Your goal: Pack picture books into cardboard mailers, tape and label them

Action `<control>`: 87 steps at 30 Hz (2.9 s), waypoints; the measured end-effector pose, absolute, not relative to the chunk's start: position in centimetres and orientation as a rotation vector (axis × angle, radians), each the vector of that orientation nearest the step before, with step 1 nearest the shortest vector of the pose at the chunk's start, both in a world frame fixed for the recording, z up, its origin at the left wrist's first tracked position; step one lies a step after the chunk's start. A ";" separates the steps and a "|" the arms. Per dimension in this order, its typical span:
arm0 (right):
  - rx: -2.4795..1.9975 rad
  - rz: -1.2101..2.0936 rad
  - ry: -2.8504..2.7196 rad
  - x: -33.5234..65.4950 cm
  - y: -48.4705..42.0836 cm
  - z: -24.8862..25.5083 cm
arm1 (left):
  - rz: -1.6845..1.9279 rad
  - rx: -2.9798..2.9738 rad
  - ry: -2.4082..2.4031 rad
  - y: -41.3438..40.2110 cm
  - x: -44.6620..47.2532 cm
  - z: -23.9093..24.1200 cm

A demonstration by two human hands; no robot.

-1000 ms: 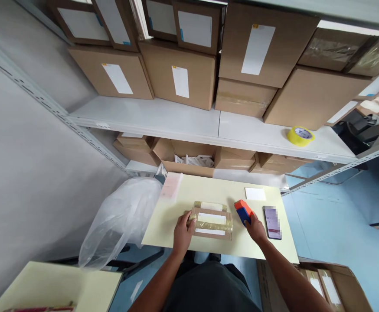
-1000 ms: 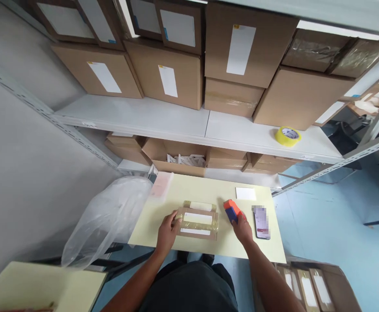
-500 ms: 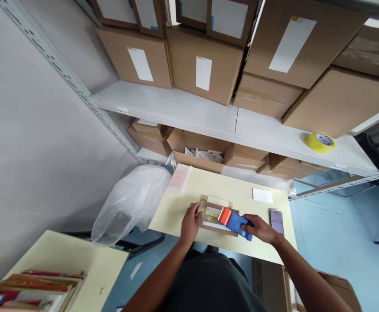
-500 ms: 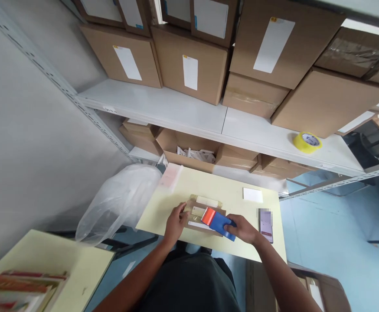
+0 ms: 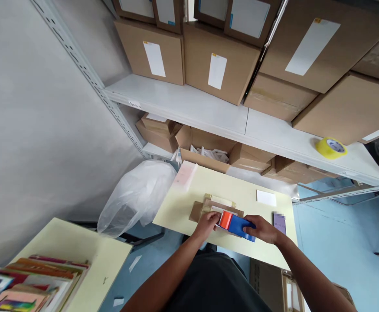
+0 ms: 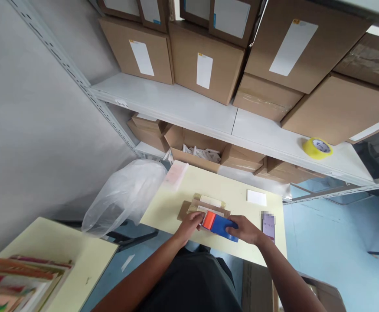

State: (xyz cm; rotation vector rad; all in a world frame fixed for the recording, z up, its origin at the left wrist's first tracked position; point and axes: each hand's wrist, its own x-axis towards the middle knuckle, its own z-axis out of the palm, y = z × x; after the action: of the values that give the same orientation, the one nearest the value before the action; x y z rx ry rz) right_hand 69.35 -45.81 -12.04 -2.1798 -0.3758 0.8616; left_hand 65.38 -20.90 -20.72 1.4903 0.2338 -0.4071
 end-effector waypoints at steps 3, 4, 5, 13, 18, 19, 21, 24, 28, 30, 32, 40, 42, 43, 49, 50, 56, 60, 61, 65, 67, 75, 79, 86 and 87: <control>-2.227 0.849 -0.423 69.6 -44.9 -11.5 | -0.353 1.548 0.302 -20.8 65.1 -21.7; -2.237 0.850 -0.442 69.7 -44.6 -11.4 | -0.330 1.580 0.320 -20.6 65.1 -21.9; -2.244 0.852 -0.462 69.8 -44.3 -11.3 | -0.305 1.609 0.340 -20.3 65.0 -22.0; -2.290 0.808 -0.445 70.6 -42.3 -11.8 | -0.144 1.813 0.510 -15.7 65.3 -22.5; -2.342 0.827 -0.462 71.0 -41.0 -12.0 | -0.195 1.818 0.557 -15.3 65.5 -23.3; -2.346 0.845 -0.465 71.1 -40.8 -12.1 | -0.199 1.815 0.566 -15.4 65.4 -23.5; -2.355 0.879 -0.475 71.3 -40.7 -12.2 | -0.208 1.796 0.602 -15.6 65.3 -23.6; -2.374 0.907 -0.481 71.5 -40.5 -12.3 | -0.226 1.744 0.651 -16.0 65.2 -24.0; -2.379 0.923 -0.464 71.6 -40.1 -12.3 | -0.186 1.763 0.629 -16.4 65.1 -25.1; -2.390 0.926 -0.463 71.7 -39.9 -12.3 | -0.157 1.788 0.615 -16.6 65.1 -25.8; -2.407 0.914 -0.466 71.7 -39.7 -12.3 | -0.149 1.747 0.626 -16.8 65.0 -26.5; -2.450 0.886 -0.457 71.5 -39.3 -12.4 | -0.077 1.611 0.516 -17.9 64.7 -28.0; -2.445 0.878 -0.468 71.5 -39.3 -12.6 | -0.034 1.643 0.499 -18.2 64.8 -28.6; -2.444 0.871 -0.475 71.5 -39.3 -12.7 | -0.001 1.653 0.508 -18.2 64.8 -28.9; -2.486 0.856 -0.487 71.5 -39.1 -13.0 | 0.090 1.723 0.628 -17.2 63.5 -30.1; -2.490 0.855 -0.493 71.4 -39.0 -12.9 | 0.085 1.745 0.566 -17.2 62.9 -29.9; -2.517 0.853 -0.469 71.5 -38.5 -12.0 | -0.130 1.892 0.039 -18.0 60.3 -28.7; -2.522 0.829 -0.484 71.6 -38.2 -12.0 | -0.195 2.056 -0.042 -16.3 61.9 -28.3; -2.517 0.819 -0.487 71.6 -38.2 -12.1 | -0.185 2.092 -0.079 -15.8 62.8 -27.9; -2.458 0.844 -0.477 71.9 -38.6 -12.4 | -0.211 2.159 -0.348 -15.0 66.8 -26.3; -2.393 0.893 -0.465 72.2 -39.1 -12.6 | -0.262 2.166 -0.409 -15.0 68.0 -25.7; -2.259 0.980 -0.468 72.9 -40.7 -12.3 | -0.350 2.203 -0.419 -13.9 68.5 -25.6; -2.358 0.971 -0.477 72.6 -42.8 -11.2 | -0.368 2.244 -0.423 -13.8 68.9 -25.0; -2.430 0.940 -0.348 70.5 -50.5 -11.1 | -0.415 2.348 -0.442 -13.7 68.9 -24.9; -2.425 0.937 -0.326 70.1 -51.3 -11.6 | -0.421 2.372 -0.461 -13.6 68.9 -24.9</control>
State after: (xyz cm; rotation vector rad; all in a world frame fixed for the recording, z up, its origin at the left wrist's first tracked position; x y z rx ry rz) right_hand 70.10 -51.31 -11.61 -2.4255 -0.3257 0.9369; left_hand 68.93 -13.57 -24.94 2.3722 -0.4607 -0.4212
